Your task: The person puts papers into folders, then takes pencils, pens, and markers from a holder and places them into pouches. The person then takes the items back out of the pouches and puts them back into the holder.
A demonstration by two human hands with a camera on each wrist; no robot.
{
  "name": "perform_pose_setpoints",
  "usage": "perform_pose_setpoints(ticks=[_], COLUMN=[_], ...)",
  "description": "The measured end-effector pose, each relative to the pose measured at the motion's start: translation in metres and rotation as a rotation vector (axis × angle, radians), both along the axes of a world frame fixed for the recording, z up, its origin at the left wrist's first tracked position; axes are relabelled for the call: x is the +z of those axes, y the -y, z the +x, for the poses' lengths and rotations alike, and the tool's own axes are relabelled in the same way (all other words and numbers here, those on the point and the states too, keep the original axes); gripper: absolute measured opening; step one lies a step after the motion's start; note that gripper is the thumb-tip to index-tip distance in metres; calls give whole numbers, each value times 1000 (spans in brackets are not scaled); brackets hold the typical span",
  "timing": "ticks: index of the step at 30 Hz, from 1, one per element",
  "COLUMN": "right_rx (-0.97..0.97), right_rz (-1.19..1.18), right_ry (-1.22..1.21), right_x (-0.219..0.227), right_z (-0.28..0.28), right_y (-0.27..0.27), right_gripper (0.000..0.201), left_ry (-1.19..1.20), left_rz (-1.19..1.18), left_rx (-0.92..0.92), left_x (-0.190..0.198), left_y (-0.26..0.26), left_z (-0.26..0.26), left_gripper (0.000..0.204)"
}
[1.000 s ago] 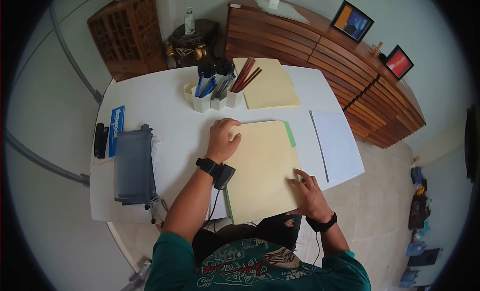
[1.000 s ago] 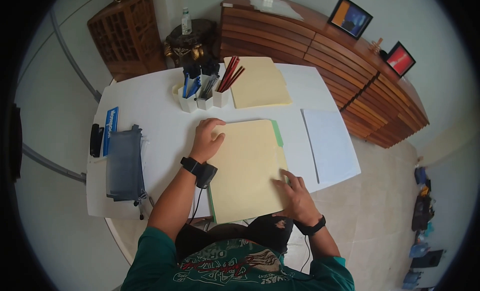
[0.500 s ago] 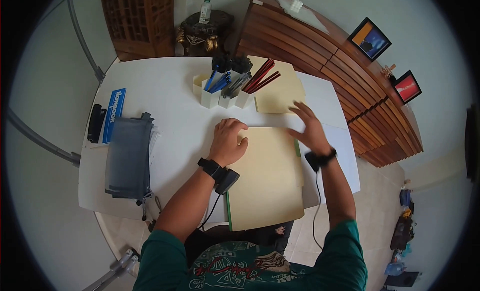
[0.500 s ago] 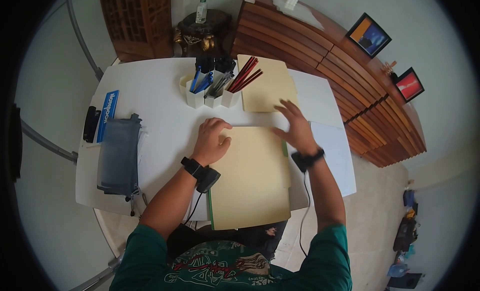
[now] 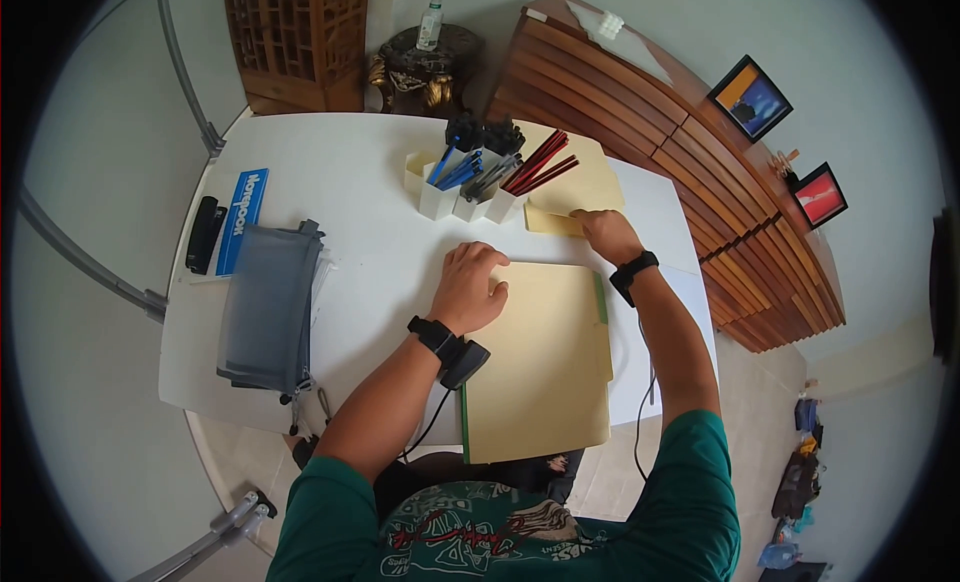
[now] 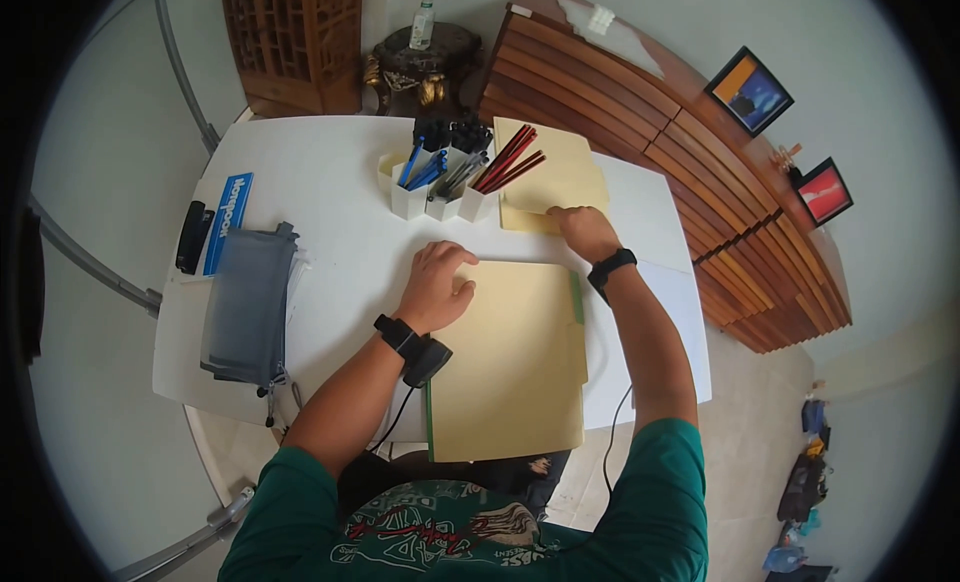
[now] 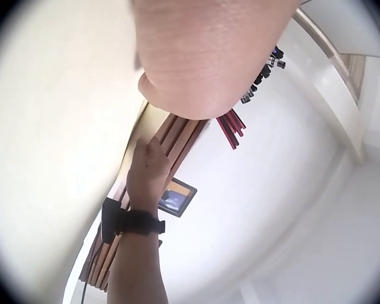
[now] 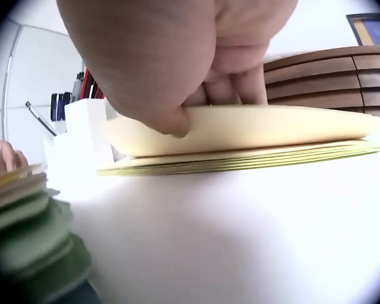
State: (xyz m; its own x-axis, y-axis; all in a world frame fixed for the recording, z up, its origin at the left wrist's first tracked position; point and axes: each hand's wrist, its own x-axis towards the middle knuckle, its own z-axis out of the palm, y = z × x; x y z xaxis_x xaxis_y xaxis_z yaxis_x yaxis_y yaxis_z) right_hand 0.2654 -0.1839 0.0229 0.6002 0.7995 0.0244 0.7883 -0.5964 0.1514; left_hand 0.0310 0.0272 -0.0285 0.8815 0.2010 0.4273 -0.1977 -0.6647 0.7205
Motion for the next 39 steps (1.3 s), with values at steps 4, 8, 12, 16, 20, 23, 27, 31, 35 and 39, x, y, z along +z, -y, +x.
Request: perform_pose_setpoints(ticks=[4, 8, 12, 16, 20, 23, 27, 31, 35, 39], right_rx=[92, 101, 115, 285, 365, 391, 389, 368, 343, 300], right_rz=[528, 665, 637, 551, 516, 494, 481, 509, 541, 572], right_ry=[399, 819, 559, 246, -60, -151, -210, -252, -306, -345], right_x=[36, 81, 70, 38, 1, -4, -9, -11, -9, -8], right_z=[-36, -135, -262, -340, -352, -347, -344, -344, -344, -346], right_y=[38, 87, 109, 99, 96, 90, 85, 83, 82, 79], right_gripper=[27, 30, 32, 33, 41, 45, 48, 50, 49, 46], left_ry=[10, 21, 73, 168, 165, 62, 43, 63, -13, 21], left_rz=[3, -7, -149, -338, -227, 52, 167, 151, 173, 115], left_rx=[-2, 12, -11, -41, -82, -122, -118, -18, -68, -82], left_x=[-3, -4, -6, -8, -10, -10, -9, -8, -7, -2], left_y=[1, 1, -4, -5, -3, -2, -2, 4, 1, 1], left_z=[1, 2, 6, 5, 5, 4, 0, 1, 1, 0], left_gripper=[27, 27, 31, 34, 41, 45, 49, 50, 53, 52])
